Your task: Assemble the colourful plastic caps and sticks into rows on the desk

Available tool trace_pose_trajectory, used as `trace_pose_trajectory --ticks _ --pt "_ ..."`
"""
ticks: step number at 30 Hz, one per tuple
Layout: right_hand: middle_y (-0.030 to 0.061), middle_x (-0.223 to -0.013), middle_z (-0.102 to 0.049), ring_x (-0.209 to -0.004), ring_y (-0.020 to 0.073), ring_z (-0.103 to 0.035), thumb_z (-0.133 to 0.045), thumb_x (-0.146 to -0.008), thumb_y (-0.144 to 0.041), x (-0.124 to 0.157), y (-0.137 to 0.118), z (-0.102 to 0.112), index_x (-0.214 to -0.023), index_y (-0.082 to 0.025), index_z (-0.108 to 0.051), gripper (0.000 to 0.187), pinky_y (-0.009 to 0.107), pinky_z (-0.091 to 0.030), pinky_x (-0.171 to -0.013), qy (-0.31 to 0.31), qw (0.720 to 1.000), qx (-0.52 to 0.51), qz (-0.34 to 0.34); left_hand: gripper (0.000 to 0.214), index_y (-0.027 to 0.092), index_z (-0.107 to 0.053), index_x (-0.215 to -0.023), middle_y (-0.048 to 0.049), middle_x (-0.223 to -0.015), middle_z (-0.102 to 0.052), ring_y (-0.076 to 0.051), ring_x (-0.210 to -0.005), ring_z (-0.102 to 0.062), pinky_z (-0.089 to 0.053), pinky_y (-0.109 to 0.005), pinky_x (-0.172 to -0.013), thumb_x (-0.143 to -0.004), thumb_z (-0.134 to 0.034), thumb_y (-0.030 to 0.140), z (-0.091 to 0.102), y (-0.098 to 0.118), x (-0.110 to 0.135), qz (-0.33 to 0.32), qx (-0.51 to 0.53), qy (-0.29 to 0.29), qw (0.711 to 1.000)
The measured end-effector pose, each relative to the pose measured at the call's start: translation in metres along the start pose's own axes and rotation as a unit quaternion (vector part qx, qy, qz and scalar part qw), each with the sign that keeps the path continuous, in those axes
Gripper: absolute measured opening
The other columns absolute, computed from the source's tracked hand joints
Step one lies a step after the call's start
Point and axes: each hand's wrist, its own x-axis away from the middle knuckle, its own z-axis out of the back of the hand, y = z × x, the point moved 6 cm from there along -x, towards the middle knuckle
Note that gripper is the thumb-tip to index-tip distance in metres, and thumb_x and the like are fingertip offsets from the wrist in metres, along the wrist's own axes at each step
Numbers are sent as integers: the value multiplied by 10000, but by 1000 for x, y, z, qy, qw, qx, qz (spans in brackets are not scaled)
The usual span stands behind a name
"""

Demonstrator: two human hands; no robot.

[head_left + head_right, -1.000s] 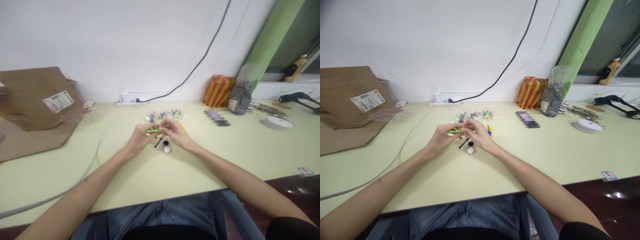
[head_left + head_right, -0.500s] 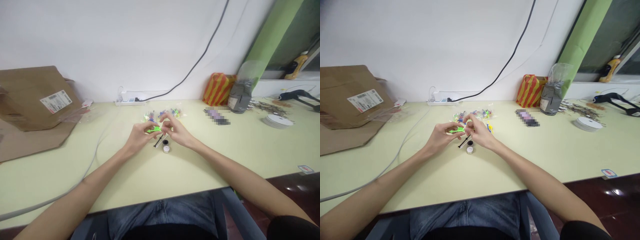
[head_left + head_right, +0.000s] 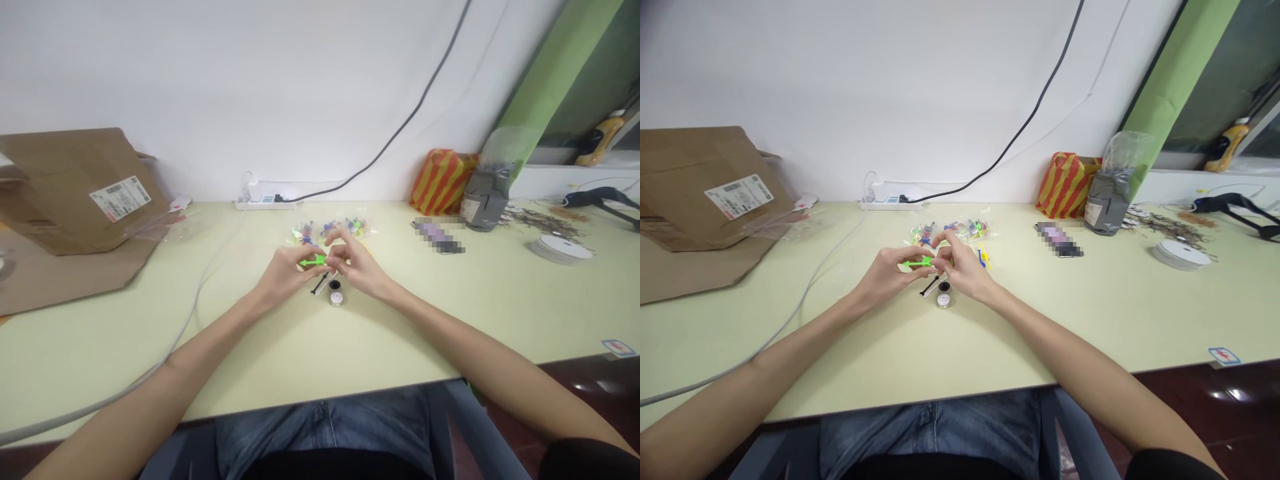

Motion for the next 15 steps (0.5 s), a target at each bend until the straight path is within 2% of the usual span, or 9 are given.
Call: trace_pose_trajectory --ticks 5,8,11,15 --pt "-59 -695 -576 -669 157 -601 -524 -924 -279 -2 8 4 -1079 -246 -409 196 281 -437 -658 41 999 35 -2 320 189 -710 -1061 -50 -920 -746 -178 -805 -705 -575 -283 -734 -942 -562 447 -1 7 -1 -3 -1 -7 1000" --pt "-22 -771 -594 -753 171 -614 -449 -980 -314 -1 6 9 -1092 -241 -425 136 292 -432 -680 74 996 53 11 263 180 -698 -1038 -44 -889 -743 -179 -807 -714 -570 -278 -743 -928 -580 387 1 7 -1 10 -3 20 1000" --pt "24 -867 -603 -815 181 -591 -375 -1012 -288 0 -4 13 -1082 -231 -463 126 307 -430 -705 102 989 92 51 188 180 -692 -977 -29 -878 -730 -159 -770 -698 -555 -269 -745 -900 -593 321 4 6 -1 15 -26 41 999" --pt "79 -1018 -631 -961 215 -569 -442 -979 -223 4 -20 3 -1041 -219 -532 109 365 -437 -870 69 973 184 123 161 181 -677 -939 -14 -823 -691 -136 -717 -642 -526 -254 -704 -892 -577 298 7 5 -1 2 -52 51 997"
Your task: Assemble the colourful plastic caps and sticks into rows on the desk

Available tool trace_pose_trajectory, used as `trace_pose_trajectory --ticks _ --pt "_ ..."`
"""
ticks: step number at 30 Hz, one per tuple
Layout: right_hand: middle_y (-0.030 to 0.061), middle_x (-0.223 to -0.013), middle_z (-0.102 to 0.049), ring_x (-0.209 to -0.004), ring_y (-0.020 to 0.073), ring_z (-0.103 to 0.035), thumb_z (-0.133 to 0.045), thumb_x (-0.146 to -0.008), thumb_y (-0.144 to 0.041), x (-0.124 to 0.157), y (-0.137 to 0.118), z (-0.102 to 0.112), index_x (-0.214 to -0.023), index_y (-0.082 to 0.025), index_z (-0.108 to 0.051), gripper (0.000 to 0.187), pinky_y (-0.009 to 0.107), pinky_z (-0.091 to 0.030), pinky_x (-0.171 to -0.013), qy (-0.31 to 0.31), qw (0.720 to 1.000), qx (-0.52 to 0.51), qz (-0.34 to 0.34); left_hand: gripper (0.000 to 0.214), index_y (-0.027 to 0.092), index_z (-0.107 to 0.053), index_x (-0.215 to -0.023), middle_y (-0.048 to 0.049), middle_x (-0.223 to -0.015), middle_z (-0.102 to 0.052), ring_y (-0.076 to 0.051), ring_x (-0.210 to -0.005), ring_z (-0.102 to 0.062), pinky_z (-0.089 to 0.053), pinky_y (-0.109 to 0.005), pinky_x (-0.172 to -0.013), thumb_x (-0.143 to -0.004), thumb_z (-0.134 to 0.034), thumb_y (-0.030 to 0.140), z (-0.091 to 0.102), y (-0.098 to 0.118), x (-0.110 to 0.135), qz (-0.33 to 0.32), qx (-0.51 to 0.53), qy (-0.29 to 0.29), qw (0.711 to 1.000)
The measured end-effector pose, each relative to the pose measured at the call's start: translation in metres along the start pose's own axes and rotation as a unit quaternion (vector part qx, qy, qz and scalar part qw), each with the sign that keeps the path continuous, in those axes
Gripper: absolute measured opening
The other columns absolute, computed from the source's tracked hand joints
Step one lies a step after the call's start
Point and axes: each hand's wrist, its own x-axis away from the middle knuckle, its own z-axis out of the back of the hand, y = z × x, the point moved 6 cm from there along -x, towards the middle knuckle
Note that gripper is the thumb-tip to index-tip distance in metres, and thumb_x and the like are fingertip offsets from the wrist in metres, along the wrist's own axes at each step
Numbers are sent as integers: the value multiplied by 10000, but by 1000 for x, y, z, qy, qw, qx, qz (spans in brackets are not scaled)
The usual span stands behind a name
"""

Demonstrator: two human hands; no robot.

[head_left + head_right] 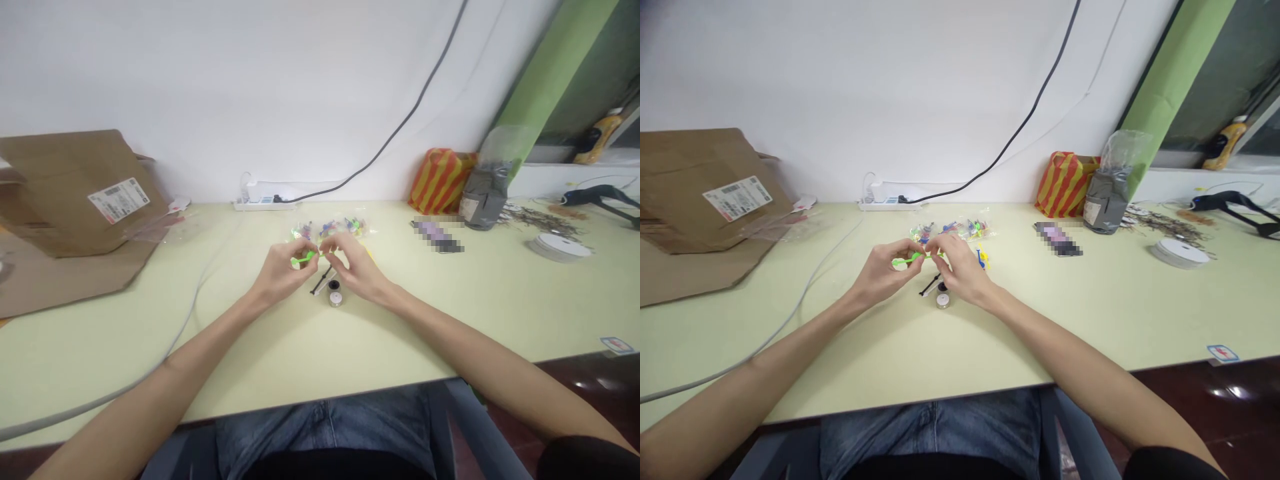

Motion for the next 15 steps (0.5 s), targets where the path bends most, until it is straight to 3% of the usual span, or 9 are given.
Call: trace_pose_trajectory --ticks 2,5,9,12,15 --pt "82 -1040 -647 -992 225 -572 -497 -951 -197 1 -5 -4 -1048 -217 -556 114 379 -429 -904 -15 1000 19 17 174 186 -660 -976 -14 -841 -685 -131 -707 -637 -524 -251 -692 -907 -569 316 -1 -1 0 2 11 -10 1000" --pt "57 -955 -665 -938 223 -582 -568 -925 -185 0 -2 -4 -1005 -219 -593 90 376 -435 -880 -11 999 36 0 286 214 -574 -1190 -10 -878 -675 -129 -709 -649 -536 -262 -706 -936 -551 342 -7 -1 2 8 58 -42 997" --pt "46 -902 -673 -931 229 -569 -598 -926 -209 -5 12 15 -938 -224 -619 29 372 -438 -868 51 996 64 -33 480 255 -367 -1412 -20 -938 -659 -134 -764 -650 -537 -285 -764 -961 -515 327 -14 -2 4 5 80 -62 995" --pt "53 -944 -664 -927 225 -557 -627 -903 -217 -7 30 38 -938 -213 -626 36 368 -435 -867 130 985 91 -62 530 267 -298 -1470 -27 -984 -645 -140 -838 -635 -521 -282 -791 -968 -469 272 -16 -7 4 -5 22 -69 997" --pt "56 -920 -634 -916 232 -537 -674 -859 -236 -6 52 48 -892 -203 -641 57 376 -430 -863 141 976 130 -106 459 269 -415 -1424 -59 -1117 -620 -169 -974 -616 -504 -307 -851 -967 -431 233 -21 -9 6 -40 -74 -120 989"
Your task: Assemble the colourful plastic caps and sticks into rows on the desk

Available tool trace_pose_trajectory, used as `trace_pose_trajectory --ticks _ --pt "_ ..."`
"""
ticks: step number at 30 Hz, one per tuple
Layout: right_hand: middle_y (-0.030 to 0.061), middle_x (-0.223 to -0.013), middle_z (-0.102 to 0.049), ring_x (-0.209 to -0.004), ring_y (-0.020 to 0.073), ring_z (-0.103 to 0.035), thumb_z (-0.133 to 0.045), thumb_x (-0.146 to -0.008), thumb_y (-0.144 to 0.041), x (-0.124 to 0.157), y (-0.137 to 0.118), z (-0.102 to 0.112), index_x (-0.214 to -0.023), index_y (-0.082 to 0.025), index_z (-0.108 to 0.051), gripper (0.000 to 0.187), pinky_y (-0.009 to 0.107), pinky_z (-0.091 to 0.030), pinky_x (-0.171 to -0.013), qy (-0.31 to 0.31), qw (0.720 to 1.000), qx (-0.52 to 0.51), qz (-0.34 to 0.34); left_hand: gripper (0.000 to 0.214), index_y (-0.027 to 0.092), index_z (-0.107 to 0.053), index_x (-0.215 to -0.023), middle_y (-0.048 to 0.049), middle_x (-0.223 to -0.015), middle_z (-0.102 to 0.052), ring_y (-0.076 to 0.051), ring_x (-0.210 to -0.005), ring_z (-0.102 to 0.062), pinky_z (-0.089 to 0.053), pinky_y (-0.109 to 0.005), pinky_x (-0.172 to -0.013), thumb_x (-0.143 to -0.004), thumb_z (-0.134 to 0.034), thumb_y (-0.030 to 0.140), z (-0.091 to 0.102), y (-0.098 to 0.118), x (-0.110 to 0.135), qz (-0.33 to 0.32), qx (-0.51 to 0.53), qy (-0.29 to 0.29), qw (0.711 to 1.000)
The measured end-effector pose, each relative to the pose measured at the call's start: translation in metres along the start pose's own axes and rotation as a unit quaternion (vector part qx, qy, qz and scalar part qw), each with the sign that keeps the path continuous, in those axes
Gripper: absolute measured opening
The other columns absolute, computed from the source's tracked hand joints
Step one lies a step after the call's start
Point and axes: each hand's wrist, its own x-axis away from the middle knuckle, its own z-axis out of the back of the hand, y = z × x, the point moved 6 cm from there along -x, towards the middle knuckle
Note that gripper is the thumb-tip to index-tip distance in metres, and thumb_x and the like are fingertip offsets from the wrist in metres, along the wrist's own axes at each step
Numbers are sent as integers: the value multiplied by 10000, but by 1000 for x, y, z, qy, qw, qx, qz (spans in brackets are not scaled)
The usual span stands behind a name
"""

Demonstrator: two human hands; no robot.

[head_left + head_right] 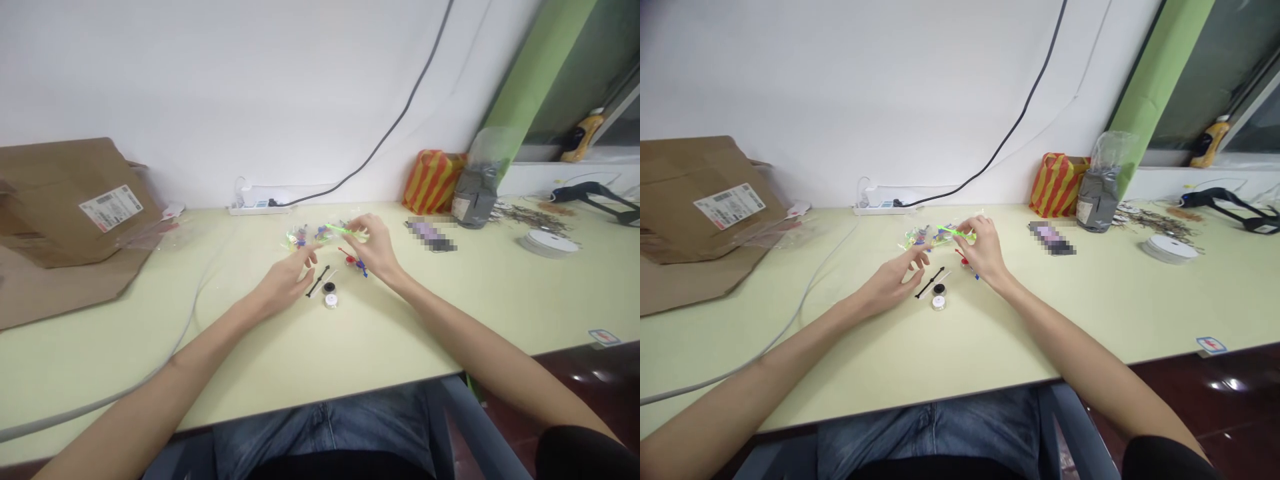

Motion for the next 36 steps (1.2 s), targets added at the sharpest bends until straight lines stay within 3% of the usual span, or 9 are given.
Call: trace_pose_trajectory --ticks 4,7,12,17,19,22,27,31,36 --pt "71 -953 -595 -999 258 -502 -707 -825 -285 6 13 -22 -822 -199 -676 91 432 -395 -951 -100 993 61 -20 349 278 -608 -1280 -88 -1241 -568 -212 -1076 -597 -492 -336 -913 -988 -417 264 -10 4 2 -49 -68 -94 992" --pt "85 -986 -579 -1051 276 -476 -697 -826 -310 14 12 -38 -787 -193 -676 124 457 -382 -966 -163 982 94 -15 350 298 -652 -1258 -90 -1251 -569 -228 -1078 -600 -482 -363 -948 -998 -418 298 -14 4 2 -64 -85 -123 987" --pt "100 -1024 -565 -1103 294 -458 -660 -839 -285 20 13 -43 -799 -187 -651 107 452 -393 -946 -211 969 130 -7 350 263 -673 -1229 -94 -1198 -602 -238 -1050 -605 -486 -386 -952 -996 -431 363 -14 -9 1 -37 -86 -111 989" --pt "106 -1096 -562 -1107 279 -466 -642 -854 -210 16 1 -35 -945 -188 -661 96 434 -380 -963 -211 971 111 28 326 236 -676 -1178 -89 -1145 -602 -229 -1014 -603 -496 -370 -891 -989 -433 344 -12 -16 0 -32 -109 -94 989" --pt "87 -1062 -572 -1069 249 -489 -662 -873 -234 17 -15 -36 -919 -191 -683 66 397 -378 -966 -254 963 47 82 319 231 -685 -1135 -83 -1081 -607 -220 -961 -603 -493 -353 -834 -992 -414 319 -12 -16 0 -29 -120 -89 988" --pt "51 -921 -588 -942 200 -531 -699 -878 -273 24 -33 -40 -854 -188 -711 89 322 -399 -878 -346 929 -30 126 339 228 -696 -1076 -70 -972 -620 -215 -896 -605 -477 -335 -762 -996 -372 287 -11 -16 -1 -13 -128 -88 988" --pt "22 -766 -660 -753 148 -558 -649 -893 -167 28 -31 -44 -822 -166 -727 105 278 -375 -744 -381 920 -17 88 382 227 -680 -1141 -52 -989 -695 -211 -903 -638 -469 -325 -790 -996 -329 257 -8 -18 -1 22 -104 -76 991" --pt "14 -773 -712 -671 122 -571 -678 -879 -229 31 -28 -46 -858 -160 -744 98 250 -366 -634 -420 903 -63 57 389 223 -677 -1190 -46 -992 -729 -202 -873 -661 -472 -301 -757 -979 -352 259 -5 -17 -1 51 -75 -60 994" --pt "27 -794 -733 -692 134 -601 -683 -854 -170 28 -32 -41 -831 -168 -762 83 257 -408 -668 -412 907 -55 61 397 232 -637 -1270 -6 -836 -728 -173 -737 -652 -478 -284 -720 -978 -371 273 -4 -12 0 56 -18 -54 997"
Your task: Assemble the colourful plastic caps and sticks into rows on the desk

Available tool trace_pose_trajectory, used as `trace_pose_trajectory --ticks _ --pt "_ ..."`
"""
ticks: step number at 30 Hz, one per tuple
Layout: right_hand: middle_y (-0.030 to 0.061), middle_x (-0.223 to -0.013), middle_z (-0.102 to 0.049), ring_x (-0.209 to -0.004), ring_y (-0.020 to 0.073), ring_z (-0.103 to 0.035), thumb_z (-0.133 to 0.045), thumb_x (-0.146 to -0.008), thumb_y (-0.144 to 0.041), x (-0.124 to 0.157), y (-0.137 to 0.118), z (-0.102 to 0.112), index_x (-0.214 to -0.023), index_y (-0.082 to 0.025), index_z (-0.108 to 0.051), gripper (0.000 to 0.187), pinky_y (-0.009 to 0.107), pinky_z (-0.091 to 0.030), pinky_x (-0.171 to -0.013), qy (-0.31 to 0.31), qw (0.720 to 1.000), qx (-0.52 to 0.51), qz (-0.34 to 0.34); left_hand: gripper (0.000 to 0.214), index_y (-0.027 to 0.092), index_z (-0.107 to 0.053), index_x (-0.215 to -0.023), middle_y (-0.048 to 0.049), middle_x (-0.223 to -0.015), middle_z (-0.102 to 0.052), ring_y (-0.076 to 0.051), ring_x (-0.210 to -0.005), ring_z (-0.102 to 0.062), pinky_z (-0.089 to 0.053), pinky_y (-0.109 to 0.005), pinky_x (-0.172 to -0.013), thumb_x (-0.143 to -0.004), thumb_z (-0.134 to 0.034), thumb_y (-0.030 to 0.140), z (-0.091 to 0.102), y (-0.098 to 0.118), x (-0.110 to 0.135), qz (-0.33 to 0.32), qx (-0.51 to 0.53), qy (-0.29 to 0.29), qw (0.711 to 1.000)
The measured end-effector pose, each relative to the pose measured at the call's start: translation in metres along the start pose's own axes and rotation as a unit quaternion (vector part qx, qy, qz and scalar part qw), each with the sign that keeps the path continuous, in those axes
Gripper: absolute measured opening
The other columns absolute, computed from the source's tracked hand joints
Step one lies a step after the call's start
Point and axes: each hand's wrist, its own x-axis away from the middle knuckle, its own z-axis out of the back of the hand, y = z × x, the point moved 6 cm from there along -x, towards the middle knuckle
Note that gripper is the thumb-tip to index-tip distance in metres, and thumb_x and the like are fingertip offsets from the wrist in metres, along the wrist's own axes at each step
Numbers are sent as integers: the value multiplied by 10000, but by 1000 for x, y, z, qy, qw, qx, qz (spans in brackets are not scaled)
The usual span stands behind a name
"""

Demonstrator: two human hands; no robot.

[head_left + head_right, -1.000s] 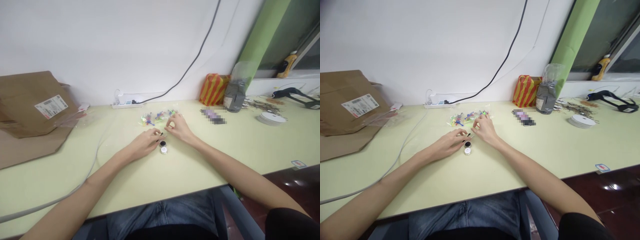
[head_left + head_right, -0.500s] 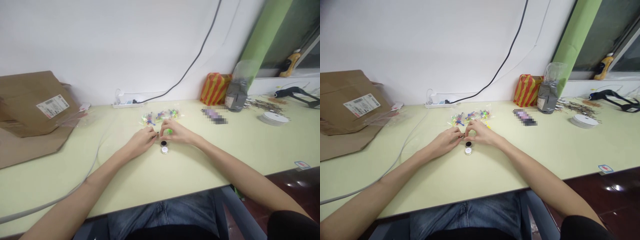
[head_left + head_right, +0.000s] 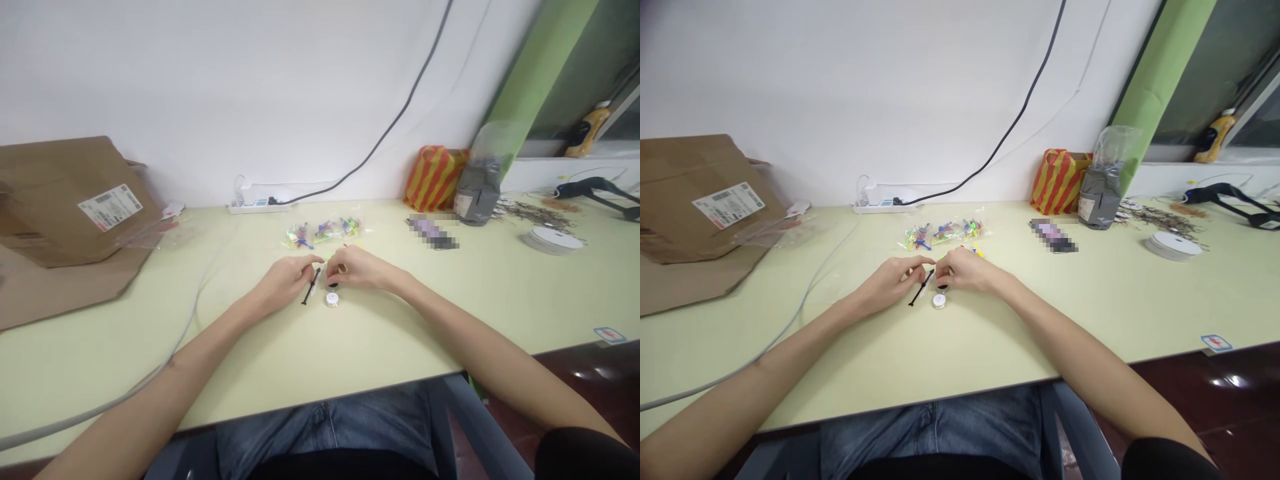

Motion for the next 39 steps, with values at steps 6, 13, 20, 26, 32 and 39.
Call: trace_pose_trajectory --ticks 6,13,20,26,32,39 --pt "42 -859 -714 -766 157 -618 -662 -825 -51 2 -6 3 -892 -172 -768 174 271 -444 -711 -17 1000 -1 4 379 245 -609 -1287 -34 -1102 -735 -204 -1003 -674 -481 -326 -894 -1002 -362 284 0 8 0 -44 -1 5 999" --pt "22 -846 -695 -790 160 -597 -648 -881 -112 1 -13 12 -846 -191 -698 100 297 -438 -754 190 979 -48 52 259 248 -653 -1128 -19 -1084 -727 -213 -974 -660 -475 -329 -859 -949 -522 382 5 14 -2 -61 -25 34 997" --pt "41 -965 -672 -895 173 -603 -664 -902 -172 -1 -7 4 -1059 -200 -660 160 303 -443 -793 255 965 -55 38 205 242 -687 -1046 -5 -986 -733 -191 -908 -673 -483 -320 -846 -918 -550 325 16 -2 -1 -7 -56 139 989" --pt "75 -939 -632 -960 225 -536 -738 -840 -162 -8 -6 -17 -827 -182 -748 25 365 -411 -879 113 992 47 17 258 230 -688 -1106 -27 -993 -740 -198 -901 -678 -496 -317 -825 -895 -541 253 20 -9 0 22 -74 171 982" --pt "73 -937 -615 -956 225 -546 -688 -864 -141 -10 -10 -17 -824 -182 -719 65 374 -428 -884 143 988 26 41 288 214 -679 -1135 -1 -724 -709 -176 -662 -664 -522 -308 -714 -881 -565 287 22 -10 2 70 -20 181 981" --pt "73 -1028 -672 -1024 211 -604 -570 -960 -222 10 -29 23 -907 -213 -608 66 387 -437 -957 331 933 -101 100 333 162 -676 -1033 -83 -1023 -739 -213 -943 -712 -566 -343 -890 -862 -661 447 29 -4 0 47 215 208 953"
